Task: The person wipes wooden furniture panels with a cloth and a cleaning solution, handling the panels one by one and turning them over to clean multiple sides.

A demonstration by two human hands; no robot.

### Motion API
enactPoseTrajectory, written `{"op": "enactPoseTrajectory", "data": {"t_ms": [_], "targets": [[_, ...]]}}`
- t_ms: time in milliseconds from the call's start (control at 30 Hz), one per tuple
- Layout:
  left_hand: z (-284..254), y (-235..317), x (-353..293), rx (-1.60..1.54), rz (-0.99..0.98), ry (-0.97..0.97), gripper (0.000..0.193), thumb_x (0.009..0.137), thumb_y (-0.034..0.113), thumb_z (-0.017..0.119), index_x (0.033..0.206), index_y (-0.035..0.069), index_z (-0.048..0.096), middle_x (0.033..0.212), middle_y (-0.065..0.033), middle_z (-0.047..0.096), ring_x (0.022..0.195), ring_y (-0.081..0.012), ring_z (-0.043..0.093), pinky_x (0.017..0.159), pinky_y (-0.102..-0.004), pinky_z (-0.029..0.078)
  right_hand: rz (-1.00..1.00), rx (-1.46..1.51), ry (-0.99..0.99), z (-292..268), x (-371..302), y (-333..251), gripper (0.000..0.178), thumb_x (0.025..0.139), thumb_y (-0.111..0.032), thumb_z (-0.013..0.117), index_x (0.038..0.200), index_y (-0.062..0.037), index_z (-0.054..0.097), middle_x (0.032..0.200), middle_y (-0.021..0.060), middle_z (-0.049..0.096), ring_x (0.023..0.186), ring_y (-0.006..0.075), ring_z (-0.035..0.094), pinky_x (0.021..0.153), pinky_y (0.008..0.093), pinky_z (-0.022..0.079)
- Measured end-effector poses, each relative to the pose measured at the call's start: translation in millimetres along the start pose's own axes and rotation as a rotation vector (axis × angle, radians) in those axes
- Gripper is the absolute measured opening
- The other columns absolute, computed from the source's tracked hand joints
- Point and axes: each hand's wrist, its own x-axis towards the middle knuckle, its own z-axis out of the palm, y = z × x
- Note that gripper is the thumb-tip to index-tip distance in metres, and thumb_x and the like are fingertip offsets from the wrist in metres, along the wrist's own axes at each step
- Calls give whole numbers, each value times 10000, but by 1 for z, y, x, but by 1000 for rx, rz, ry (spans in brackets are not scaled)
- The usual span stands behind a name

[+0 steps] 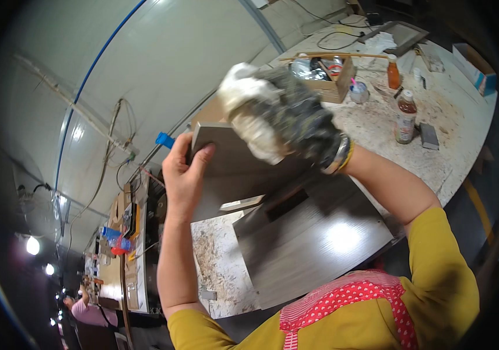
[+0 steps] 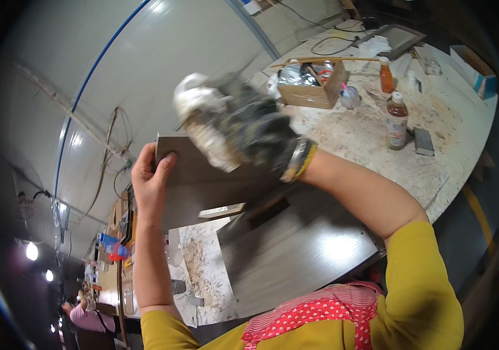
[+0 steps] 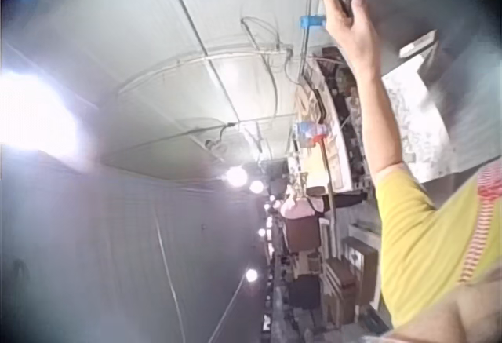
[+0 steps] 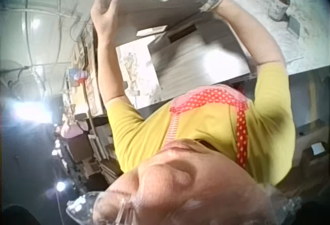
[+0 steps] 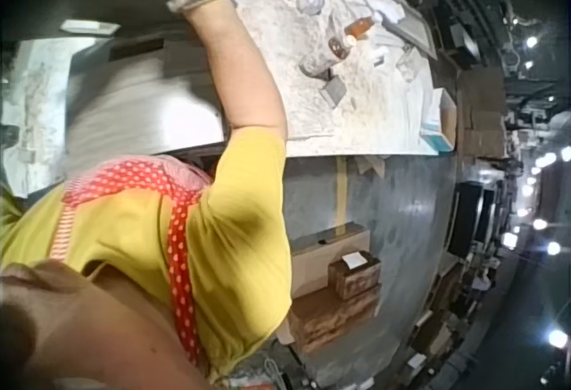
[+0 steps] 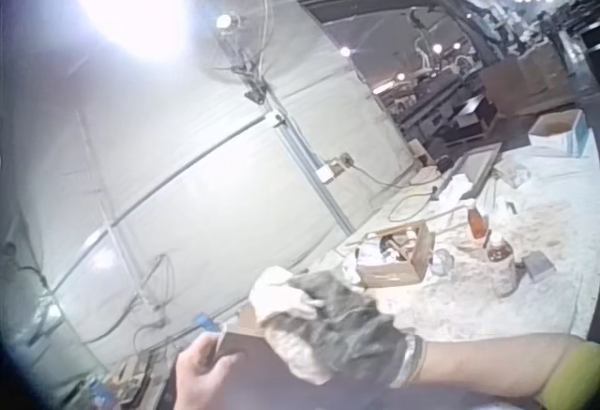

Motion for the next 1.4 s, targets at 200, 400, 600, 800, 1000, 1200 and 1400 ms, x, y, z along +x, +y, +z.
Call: {"op": "enactPoseTrajectory", "data": {"t_ms": [200, 400, 600, 800, 1000, 1200, 1400], "targets": [[-33, -23, -38, -244, -42, 153, 155, 783, 22, 585, 929, -12, 543, 803, 9, 557, 754, -52, 497, 693, -185, 395, -329, -630, -155, 74, 21, 3, 471, 671, -189, 603, 1109, -45, 504, 956, 182, 556, 897, 345, 547, 774, 423, 448], [-70, -63, -81, -377, -133, 314, 172, 824, 100, 577, 965, 10, 542, 862, 5, 557, 811, -65, 489, 753, -201, 374, 45, -950, -561, 28, -39, 65, 457, 683, -180, 611, 1118, -105, 494, 1073, 131, 481, 915, 302, 512, 780, 380, 456], [-72, -75, -91, -308, -88, 286, 266, 815, 112, 597, 1039, -16, 532, 892, 3, 565, 814, -63, 478, 746, -203, 364, -243, -447, -279, 159, 22, -27, 345, 766, -131, 520, 1092, -18, 513, 1006, 178, 531, 928, 337, 526, 838, 357, 439], [-111, -120, -151, -467, -142, 332, 236, 802, 74, 613, 1022, 17, 547, 941, -16, 580, 853, -84, 508, 798, -226, 371, -10, -409, -370, 106, -39, 21, 284, 800, -213, 518, 1035, -57, 551, 905, 146, 553, 774, 270, 555, 699, 367, 454], [-116, -136, -171, -531, -240, 450, 229, 836, 34, 538, 1065, 26, 528, 1044, -43, 553, 983, -125, 490, 908, -276, 334, -59, -637, -589, 90, -51, 20, 358, 788, -240, 542, 1094, -57, 523, 938, 153, 564, 852, 315, 541, 789, 360, 437], [-124, -151, -186, -615, -205, 426, 252, 846, 72, 532, 1092, 24, 505, 1064, -79, 557, 1004, -179, 517, 940, -323, 350, -80, -420, -335, 185, -30, -4, 262, 752, -170, 496, 961, -19, 544, 866, 178, 559, 785, 281, 560, 683, 399, 447], [-131, -160, -181, -596, -232, 423, 350, 873, 138, 526, 1188, 13, 439, 1176, -103, 516, 1078, -193, 484, 973, -328, 321, 95, -828, -301, 45, -59, 61, 202, 796, -194, 516, 972, -96, 532, 975, 160, 527, 890, 305, 538, 768, 418, 439]]}}
